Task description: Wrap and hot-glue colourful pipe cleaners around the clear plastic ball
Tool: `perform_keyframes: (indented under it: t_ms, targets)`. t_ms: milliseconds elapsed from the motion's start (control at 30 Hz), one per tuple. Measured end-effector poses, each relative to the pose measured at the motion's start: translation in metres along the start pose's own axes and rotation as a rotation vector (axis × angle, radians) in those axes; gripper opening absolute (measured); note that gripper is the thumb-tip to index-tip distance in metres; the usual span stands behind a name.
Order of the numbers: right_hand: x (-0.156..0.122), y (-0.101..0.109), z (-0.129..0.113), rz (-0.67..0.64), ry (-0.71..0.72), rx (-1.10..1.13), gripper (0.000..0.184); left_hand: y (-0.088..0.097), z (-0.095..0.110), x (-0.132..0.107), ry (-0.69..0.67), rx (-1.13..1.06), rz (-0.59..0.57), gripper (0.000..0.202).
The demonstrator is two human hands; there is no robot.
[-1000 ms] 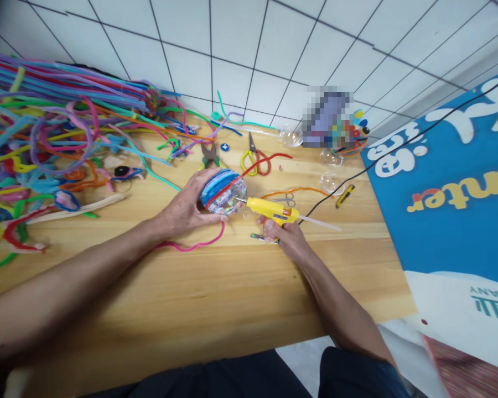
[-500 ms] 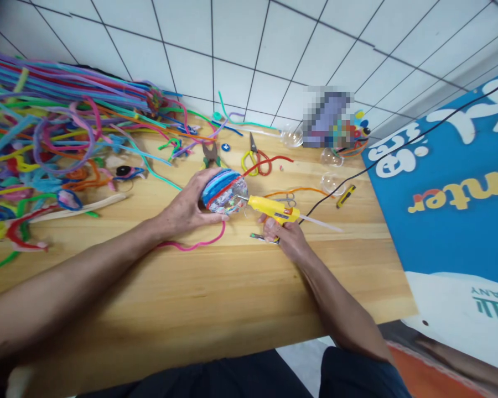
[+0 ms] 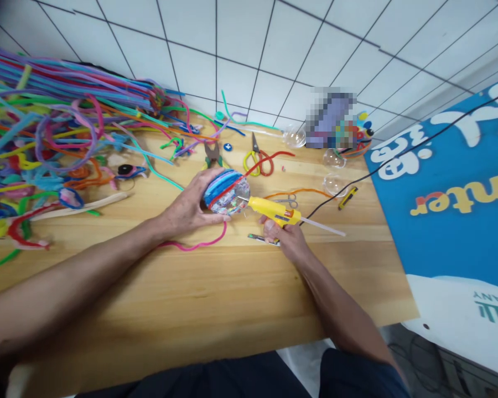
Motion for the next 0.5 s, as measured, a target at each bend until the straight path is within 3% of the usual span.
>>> perform_keyframes:
  t_ms: [267, 500]
  targets:
    - [0.001, -0.0004, 0.0018, -0.05, -0.058, 0.02, 0.059, -0.0004, -0.0008, -0.0001, -0.007, 0.004, 0.011, 0.104]
    - [-0.002, 0.0043, 0.0027, -0.017, -0.047, 0.016, 0.053, 0.0009, 0.0009, 0.0007, -0.02, -0.006, 0.013, 0.101]
Point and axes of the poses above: each hand's wrist, its own x-axis towards the middle knuckle, its own y-axis out of the back of the hand, z = x × y, the point moved 4 cm from there along x, towards the middle knuckle, and after that the axes turned 14 degrees about x, right-handed, at the moved point
